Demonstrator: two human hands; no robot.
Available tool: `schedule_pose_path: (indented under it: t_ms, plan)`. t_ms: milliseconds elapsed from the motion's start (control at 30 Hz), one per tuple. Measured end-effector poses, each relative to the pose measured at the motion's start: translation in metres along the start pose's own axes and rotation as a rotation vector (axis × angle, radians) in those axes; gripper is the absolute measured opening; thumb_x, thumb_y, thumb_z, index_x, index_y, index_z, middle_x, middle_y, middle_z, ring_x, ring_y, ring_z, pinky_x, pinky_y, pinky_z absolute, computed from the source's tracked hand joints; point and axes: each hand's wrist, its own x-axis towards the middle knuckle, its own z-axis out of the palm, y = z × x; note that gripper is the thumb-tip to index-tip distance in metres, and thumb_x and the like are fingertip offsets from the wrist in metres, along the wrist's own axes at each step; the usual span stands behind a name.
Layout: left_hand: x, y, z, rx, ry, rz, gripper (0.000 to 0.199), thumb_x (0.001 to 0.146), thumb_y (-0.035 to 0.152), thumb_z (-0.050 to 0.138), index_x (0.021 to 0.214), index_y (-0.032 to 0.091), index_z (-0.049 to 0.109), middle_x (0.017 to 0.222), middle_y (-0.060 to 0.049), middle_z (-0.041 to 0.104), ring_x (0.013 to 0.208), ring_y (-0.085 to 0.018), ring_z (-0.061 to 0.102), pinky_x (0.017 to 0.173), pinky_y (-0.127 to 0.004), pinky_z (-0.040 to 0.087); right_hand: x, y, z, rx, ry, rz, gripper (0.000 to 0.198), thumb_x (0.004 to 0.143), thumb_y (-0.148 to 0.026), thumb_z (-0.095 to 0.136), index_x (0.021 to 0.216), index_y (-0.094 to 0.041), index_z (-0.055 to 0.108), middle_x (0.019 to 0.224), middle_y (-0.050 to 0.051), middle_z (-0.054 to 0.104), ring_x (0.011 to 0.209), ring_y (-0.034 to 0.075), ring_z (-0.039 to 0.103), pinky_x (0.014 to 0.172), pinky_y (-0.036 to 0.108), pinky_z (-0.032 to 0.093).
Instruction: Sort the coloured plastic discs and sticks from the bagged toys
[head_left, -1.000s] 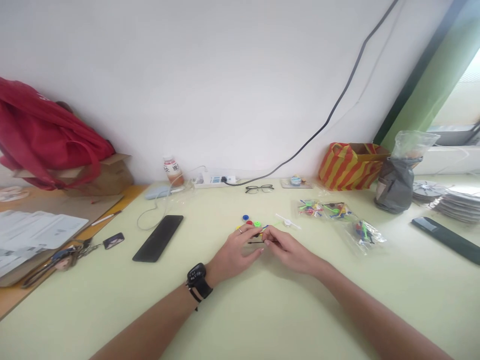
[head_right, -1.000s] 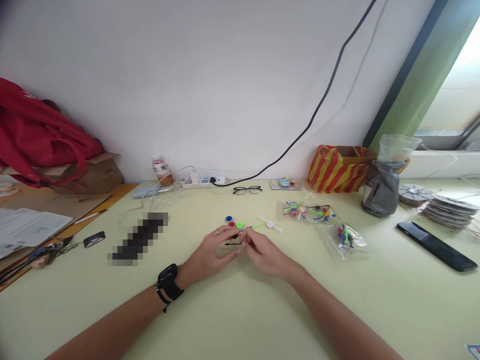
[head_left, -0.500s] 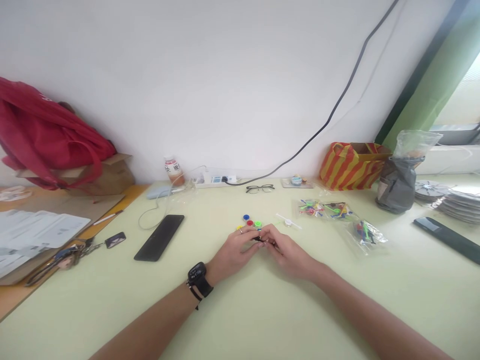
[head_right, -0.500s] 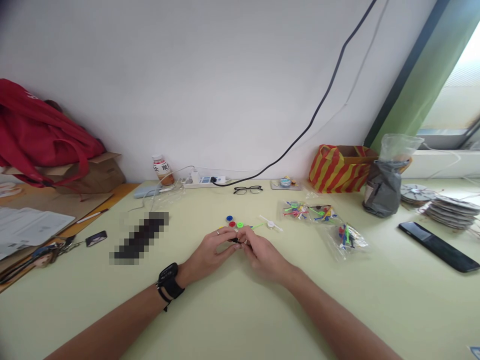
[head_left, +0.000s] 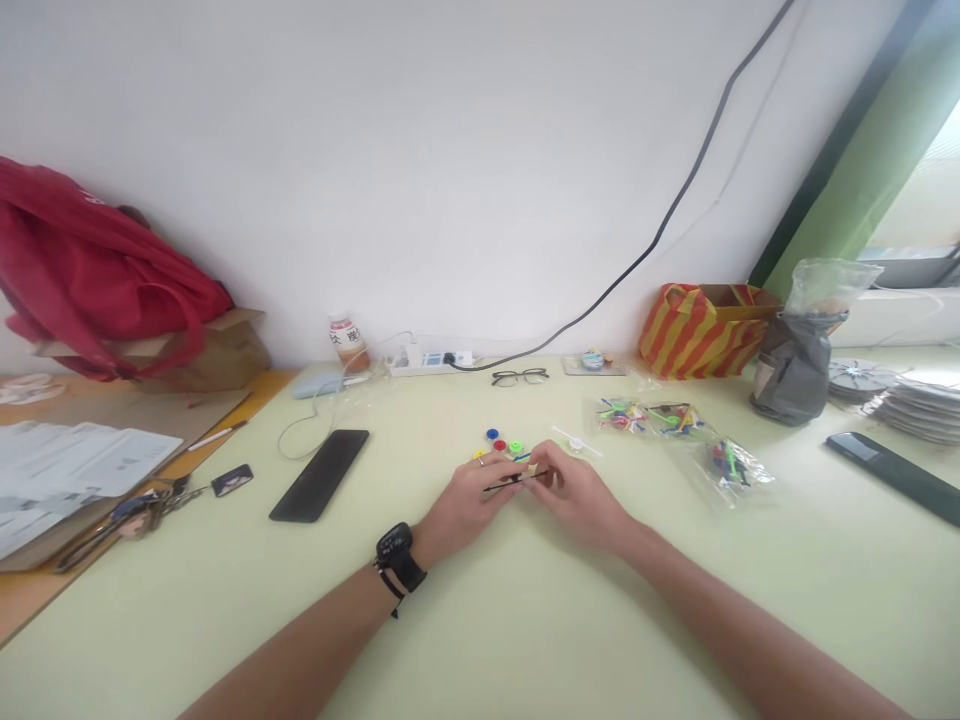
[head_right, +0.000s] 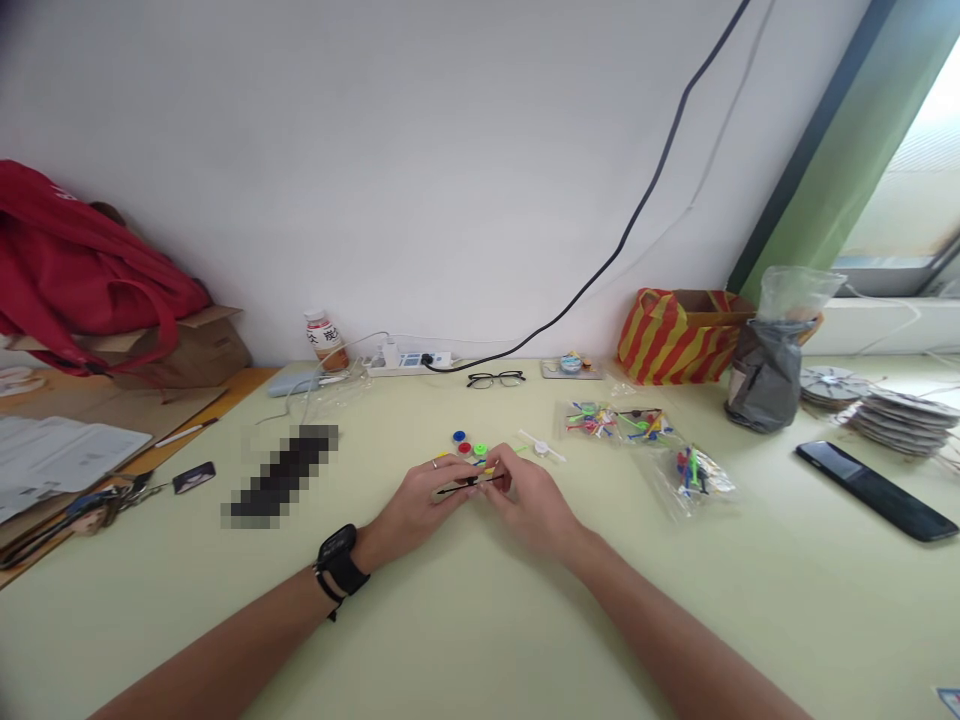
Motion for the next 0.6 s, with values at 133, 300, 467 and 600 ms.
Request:
schedule_pose_path:
  t_ms: [133, 300, 467, 600]
  plan:
    - [0.0014, 0.0003, -0.0007, -0.016, 0.017, 0.004, 0.022, 0.100, 0.028, 0.065, 0.118, 0.027, 0.076, 0.112, -0.006, 0.077, 0.104, -0.021, 0.070, 0.100, -0.037, 0.054, 0.0063, 0.0044, -0.0020, 0.330, -0.001, 0.112, 0.025, 0.095, -0.043, 0.065, 0.107, -0.025, 0.052, 0.080, -0.003, 0.058, 0.069, 0.016, 0.051, 0.065, 0.030, 0.040]
    - [0.0010, -0.0008, -0.0004, -0.011, 0.041, 0.002, 0.020, 0.098, 0.028, 0.068, 0.115, 0.025, 0.078, 0.104, -0.006, 0.077, 0.096, -0.020, 0.071, 0.093, -0.036, 0.055, 0.0086, 0.0040, -0.0021, 0.440, -0.021, 0.164, 0.035, 0.094, -0.053, 0.065, 0.110, -0.024, 0.055, 0.083, -0.002, 0.056, 0.070, 0.015, 0.048, 0.065, 0.029, 0.036]
    - [0.0015, -0.0006, -0.0008, -0.034, 0.029, -0.027, 0.018, 0.096, 0.029, 0.069, 0.110, 0.023, 0.078, 0.098, -0.006, 0.077, 0.087, -0.019, 0.070, 0.087, -0.035, 0.056, 0.0070, 0.0022, -0.0005, 0.424, -0.025, 0.160, 0.037, 0.094, -0.054, 0.065, 0.112, -0.023, 0.056, 0.086, 0.000, 0.059, 0.074, 0.016, 0.052, 0.069, 0.030, 0.039]
    - [0.0018, 0.0011, -0.0003, -0.057, 0.034, -0.022, 0.015, 0.097, 0.027, 0.067, 0.106, 0.022, 0.077, 0.095, -0.005, 0.075, 0.087, -0.019, 0.069, 0.087, -0.036, 0.057, 0.0067, 0.0013, -0.0009, 0.408, -0.021, 0.149, 0.036, 0.095, -0.054, 0.064, 0.112, -0.023, 0.056, 0.088, 0.000, 0.060, 0.076, 0.016, 0.054, 0.070, 0.030, 0.042]
